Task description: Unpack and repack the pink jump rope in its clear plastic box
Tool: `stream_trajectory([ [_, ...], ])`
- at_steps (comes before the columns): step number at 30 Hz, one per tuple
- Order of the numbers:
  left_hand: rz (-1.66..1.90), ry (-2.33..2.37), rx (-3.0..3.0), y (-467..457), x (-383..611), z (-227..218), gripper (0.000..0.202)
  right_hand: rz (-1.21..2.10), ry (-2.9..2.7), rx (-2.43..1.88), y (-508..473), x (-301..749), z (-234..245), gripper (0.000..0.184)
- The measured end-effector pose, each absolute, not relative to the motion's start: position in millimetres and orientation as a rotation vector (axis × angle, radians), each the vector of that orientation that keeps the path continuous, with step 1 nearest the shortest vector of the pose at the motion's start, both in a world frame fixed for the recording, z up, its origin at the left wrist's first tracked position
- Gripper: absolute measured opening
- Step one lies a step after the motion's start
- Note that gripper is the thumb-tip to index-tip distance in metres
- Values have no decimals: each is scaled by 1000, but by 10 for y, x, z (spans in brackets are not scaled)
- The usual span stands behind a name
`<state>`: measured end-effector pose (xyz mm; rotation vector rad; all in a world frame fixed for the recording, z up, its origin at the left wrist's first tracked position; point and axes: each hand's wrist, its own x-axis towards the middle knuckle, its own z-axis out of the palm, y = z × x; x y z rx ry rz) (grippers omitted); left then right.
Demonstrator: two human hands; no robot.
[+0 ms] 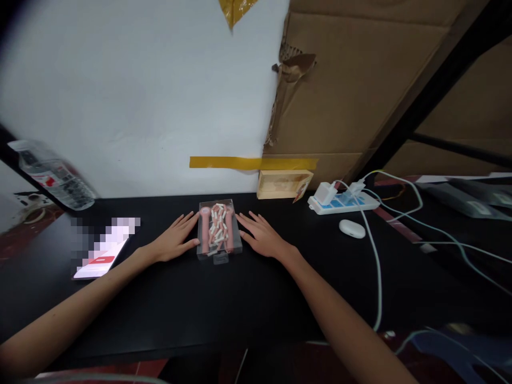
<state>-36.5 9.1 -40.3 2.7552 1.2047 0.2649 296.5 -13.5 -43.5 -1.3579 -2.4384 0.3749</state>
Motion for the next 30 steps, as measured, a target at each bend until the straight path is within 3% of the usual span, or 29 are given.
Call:
stream_trajectory([
  [9,231,1113,2796,121,-426,-370,84,384,-2528,-1330,-171,2958,-407,75],
  [21,136,1100,2854,168,-478,-388,70,287,-2595,-1468,-163,2933,-420,72],
  [30,148,1068,2918,172,-484,-402,80,305,-2595,-1496,-169,2952,-396,67],
])
